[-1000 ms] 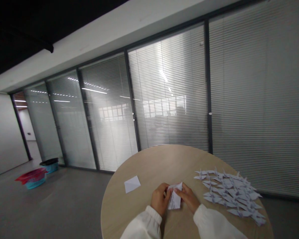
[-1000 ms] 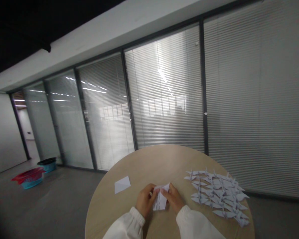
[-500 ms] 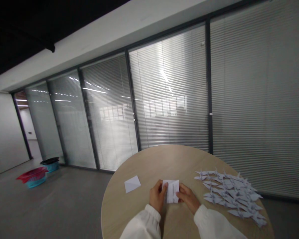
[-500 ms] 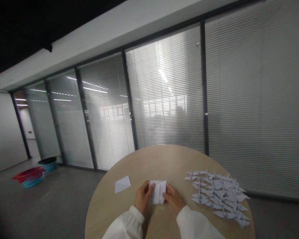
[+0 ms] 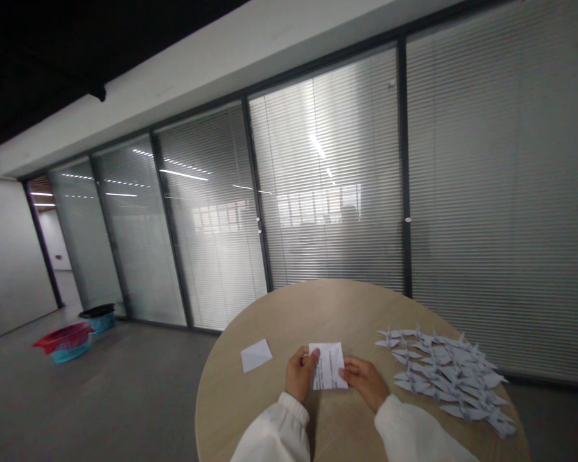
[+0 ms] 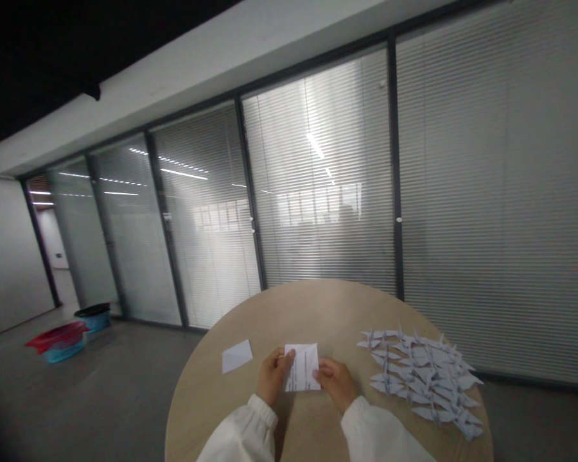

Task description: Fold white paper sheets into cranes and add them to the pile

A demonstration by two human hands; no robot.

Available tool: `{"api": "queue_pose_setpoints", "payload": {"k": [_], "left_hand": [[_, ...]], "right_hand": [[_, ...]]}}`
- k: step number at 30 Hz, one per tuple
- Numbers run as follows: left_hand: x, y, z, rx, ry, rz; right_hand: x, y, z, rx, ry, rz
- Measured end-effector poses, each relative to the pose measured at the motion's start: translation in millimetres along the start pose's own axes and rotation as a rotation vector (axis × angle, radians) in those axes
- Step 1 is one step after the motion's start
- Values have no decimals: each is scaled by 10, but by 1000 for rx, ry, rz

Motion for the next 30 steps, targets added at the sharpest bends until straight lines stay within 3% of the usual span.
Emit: {"api": "queue_pose_setpoints", "payload": {"k": [5, 9, 15, 24, 30], "left_hand": [[153, -51, 34, -38, -112, 33], [279, -100, 66, -73, -228, 41], [265, -130, 36, -57, -241, 74], [266, -131, 97, -176, -210, 263], [228, -158, 98, -215, -202, 250]], "right_hand": [[-176, -65, -5, -41, 148, -10], [-262, -146, 5, -100, 197, -1], [-279, -182, 34, -89, 224, 66], [-103, -437, 120, -315, 164, 479], [91, -490, 193, -446, 46, 700]]}}
Point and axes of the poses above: each hand's wrist, its own z-axis away from the middle knuckle, its own x-axis out of the palm, y = z × x, the point moved 10 cm from there along -z, towards the middle knuckle, and after that the axes turned 1 degree about -x, right-handed, at the moved point
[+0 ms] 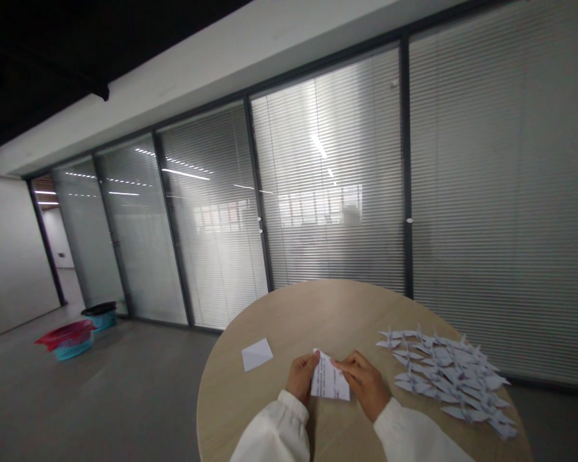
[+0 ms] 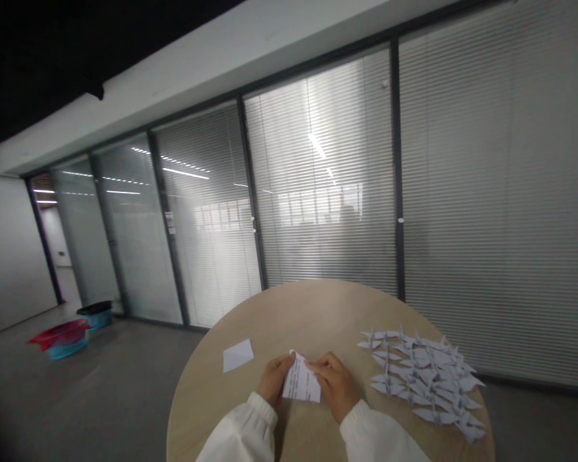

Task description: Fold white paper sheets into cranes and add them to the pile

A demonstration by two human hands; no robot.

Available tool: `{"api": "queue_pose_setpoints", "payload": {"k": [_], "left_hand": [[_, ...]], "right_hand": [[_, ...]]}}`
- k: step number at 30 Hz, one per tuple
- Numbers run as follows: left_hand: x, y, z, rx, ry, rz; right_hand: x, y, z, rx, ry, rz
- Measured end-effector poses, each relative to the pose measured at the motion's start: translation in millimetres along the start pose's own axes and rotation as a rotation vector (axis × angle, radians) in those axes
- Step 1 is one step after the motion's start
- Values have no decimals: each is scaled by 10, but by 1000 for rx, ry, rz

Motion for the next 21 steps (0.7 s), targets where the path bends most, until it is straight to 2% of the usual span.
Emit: {"api": "queue_pose_setpoints", "payload": {"k": [7, 21], "left_hand": [[-38, -14, -8, -19, 39, 31], [11, 30, 0, 13, -13, 84]], "right_hand": [[59, -72, 23, -95, -49, 111], [68, -323, 32, -283, -75, 176]]}}
Point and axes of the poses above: each hand's wrist, its own z-axis away from the middle knuckle, its own x-axis out of the palm, y = z × x, the point moved 10 cm from there along -z, towards the middle knuckle, and after that the axes turned 1 degree about -x, right-handed, at the moved point
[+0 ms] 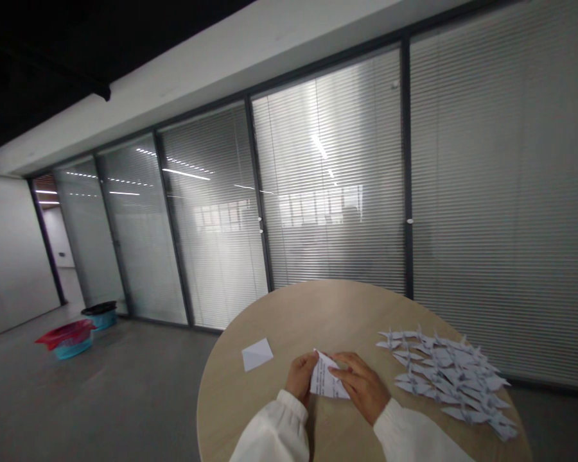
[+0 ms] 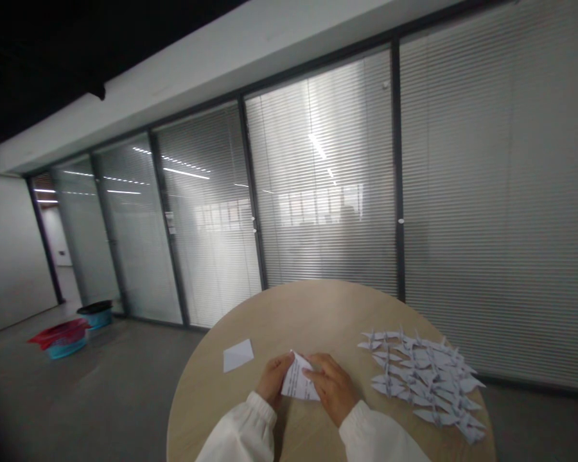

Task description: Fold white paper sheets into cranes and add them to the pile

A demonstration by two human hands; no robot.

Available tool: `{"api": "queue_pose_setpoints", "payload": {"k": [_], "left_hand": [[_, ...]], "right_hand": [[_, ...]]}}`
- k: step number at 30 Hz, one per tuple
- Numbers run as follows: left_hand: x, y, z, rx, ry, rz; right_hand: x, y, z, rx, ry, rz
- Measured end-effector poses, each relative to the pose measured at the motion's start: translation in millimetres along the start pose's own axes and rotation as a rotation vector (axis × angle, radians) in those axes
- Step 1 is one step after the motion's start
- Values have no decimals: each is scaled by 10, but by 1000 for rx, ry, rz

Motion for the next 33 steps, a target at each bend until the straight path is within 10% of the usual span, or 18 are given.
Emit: {"api": "queue_pose_setpoints", "payload": {"k": [33], "left_hand": [[-170, 87, -45, 92, 128, -197]], "right_hand": [[45, 109, 31, 170, -6, -88]]}}
Point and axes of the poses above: each hand's wrist, its own z-axis away from the middle knuckle, its own x-axis out of the palm, y = z × x, the point moved 10 cm from there along -z, towards the middle knuckle, and after that the axes turned 1 degree about -x, right-handed, at the moved point
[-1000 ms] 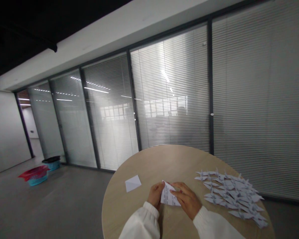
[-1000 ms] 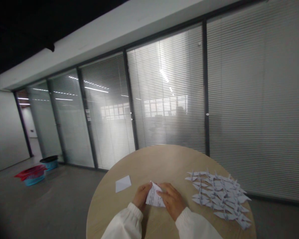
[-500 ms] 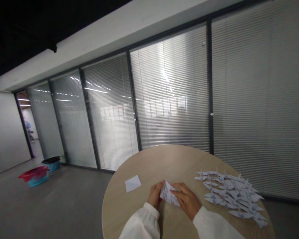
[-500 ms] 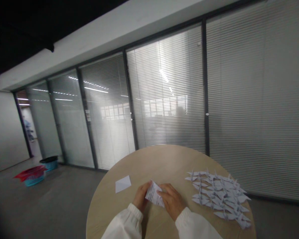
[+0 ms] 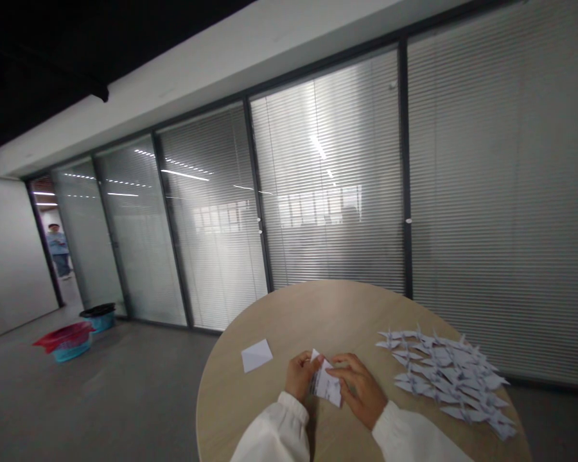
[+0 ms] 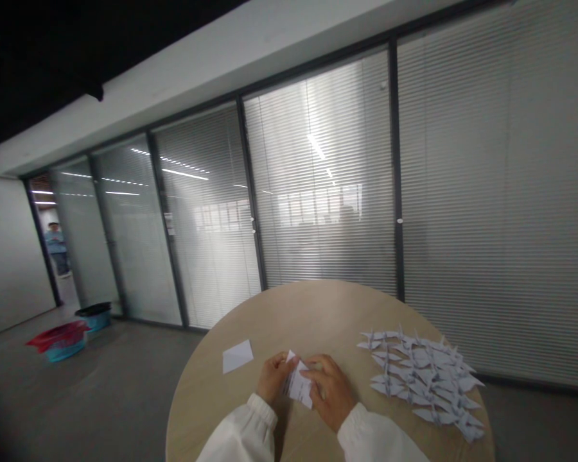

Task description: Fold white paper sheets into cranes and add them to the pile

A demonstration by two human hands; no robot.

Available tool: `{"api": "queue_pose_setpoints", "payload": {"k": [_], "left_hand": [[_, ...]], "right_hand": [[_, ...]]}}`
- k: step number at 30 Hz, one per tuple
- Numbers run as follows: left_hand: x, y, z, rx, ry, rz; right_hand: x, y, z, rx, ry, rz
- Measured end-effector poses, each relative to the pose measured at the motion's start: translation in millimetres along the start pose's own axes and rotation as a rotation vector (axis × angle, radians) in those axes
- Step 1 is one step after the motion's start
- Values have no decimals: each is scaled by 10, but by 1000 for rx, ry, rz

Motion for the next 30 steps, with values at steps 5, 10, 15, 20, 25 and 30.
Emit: {"api": "queue_pose_setpoints", "payload": {"k": [5, 10, 15, 20, 25, 30], "left_hand": [[70, 81, 51, 19, -15, -46], [208, 49, 95, -10, -84, -2], [226, 117, 140, -5, -75, -43], [178, 170, 154, 2, -23, -57], [176, 137, 154, -6, -16, -44], [179, 110, 148, -13, -19, -55]], "right_hand": [[74, 453, 44, 370, 63, -288], [339, 580, 50, 429, -55, -567], [401, 654, 73, 482, -73, -609], [425, 680, 103, 512, -84, -595], [448, 704, 110, 520, -84, -623], [445, 715, 116, 530, -86, -599]]}}
Point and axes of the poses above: each hand's wrist, its own z-axis away from the middle knuckle, its own x-axis out of the palm, y = z × x, the point moved 10 cm from there along -z, towards the middle knuckle, and after that the axes turned 1 degree about -x, right-handed, at the moved point
